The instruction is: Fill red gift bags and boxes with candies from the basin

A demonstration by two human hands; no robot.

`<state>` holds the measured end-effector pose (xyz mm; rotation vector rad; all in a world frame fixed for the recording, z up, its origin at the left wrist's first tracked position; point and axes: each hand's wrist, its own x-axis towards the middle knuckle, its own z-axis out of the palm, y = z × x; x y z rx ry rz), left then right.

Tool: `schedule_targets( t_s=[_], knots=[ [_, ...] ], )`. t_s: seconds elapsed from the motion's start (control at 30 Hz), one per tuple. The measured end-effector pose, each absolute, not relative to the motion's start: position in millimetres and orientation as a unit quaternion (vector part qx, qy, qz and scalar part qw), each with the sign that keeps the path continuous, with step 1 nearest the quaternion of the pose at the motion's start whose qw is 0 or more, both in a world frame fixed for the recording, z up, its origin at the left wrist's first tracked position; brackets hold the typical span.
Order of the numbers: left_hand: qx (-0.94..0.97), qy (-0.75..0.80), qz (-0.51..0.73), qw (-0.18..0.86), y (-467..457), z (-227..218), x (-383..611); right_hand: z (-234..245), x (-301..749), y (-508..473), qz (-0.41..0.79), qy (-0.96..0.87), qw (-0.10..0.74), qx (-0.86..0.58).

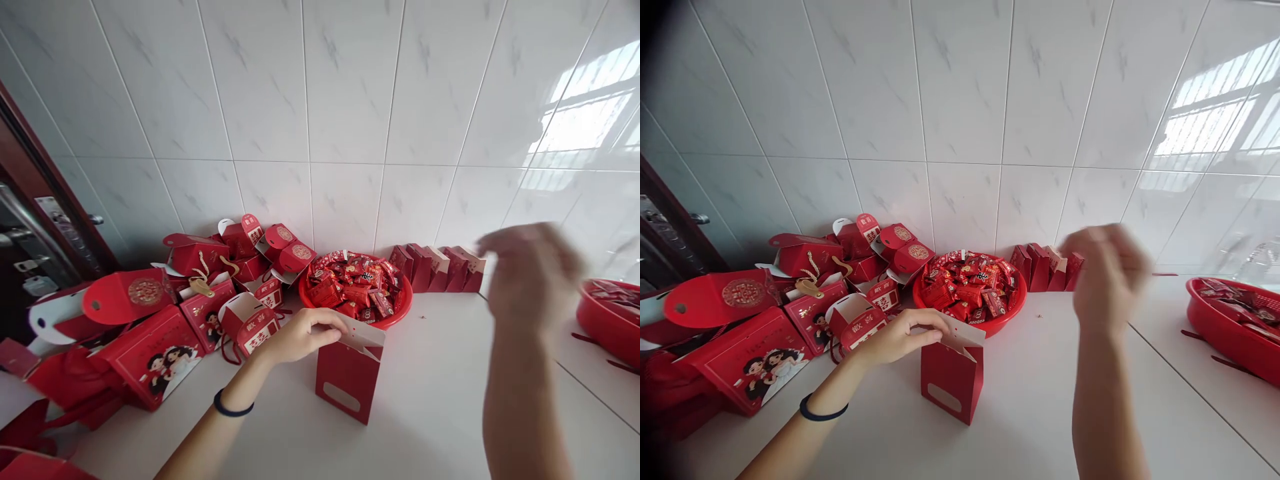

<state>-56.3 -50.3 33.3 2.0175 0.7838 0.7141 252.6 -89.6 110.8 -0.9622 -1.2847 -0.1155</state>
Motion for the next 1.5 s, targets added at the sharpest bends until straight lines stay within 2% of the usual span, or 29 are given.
schedule_targets(
  t_s=[0.07,0.1,0.2,0.27,0.43,0.63,0.93,1.03,1.23,1.4,1.5],
  knots=[
    [0.819,0.304,0.268,0.406,-48.2,36.5,-57.0,99.4,239.7,-66.7,0.051,-0.618,0.616,-0.485],
    [0.825,0.299,0.262,0.401,-47.4,37.4,-57.5,89.4,232.5,-53.6,0.123,-0.648,0.544,-0.52],
    [0.831,0.285,0.254,0.404,-45.9,38.7,-59.1,50.4,214.3,-19.5,0.166,-0.658,0.394,-0.62],
    [0.816,0.279,0.267,0.43,-45.2,39.3,-60.3,28.4,208.8,-6.7,0.194,-0.66,0.362,-0.629],
    [0.731,0.296,0.381,0.484,-36.3,39.2,-60.2,20.6,216.8,-3.8,0.244,-0.677,0.384,-0.578],
    [0.632,0.322,0.443,0.548,-8.9,23.4,-34.4,32.2,204.4,-8.9,0.482,-0.634,0.496,-0.346],
    [0.515,0.346,0.574,0.534,9.1,-1.4,-0.6,10.0,167.0,1.3,0.563,-0.584,0.479,-0.335],
    [0.468,0.35,0.608,0.538,9.7,-3.8,-1.7,6.8,167.7,2.5,0.566,-0.569,0.487,-0.345],
    [0.471,0.36,0.587,0.551,10.3,-1.9,-3.0,6.8,169.4,1.4,0.522,-0.552,0.554,-0.339],
    [0.506,0.34,0.585,0.535,6.1,-2.5,-1.4,5.6,167.0,1.2,0.506,-0.588,0.521,-0.357],
    [0.507,0.326,0.59,0.538,2.7,-1.6,0.5,4.6,166.2,2.3,0.495,-0.587,0.528,-0.363]
  ],
)
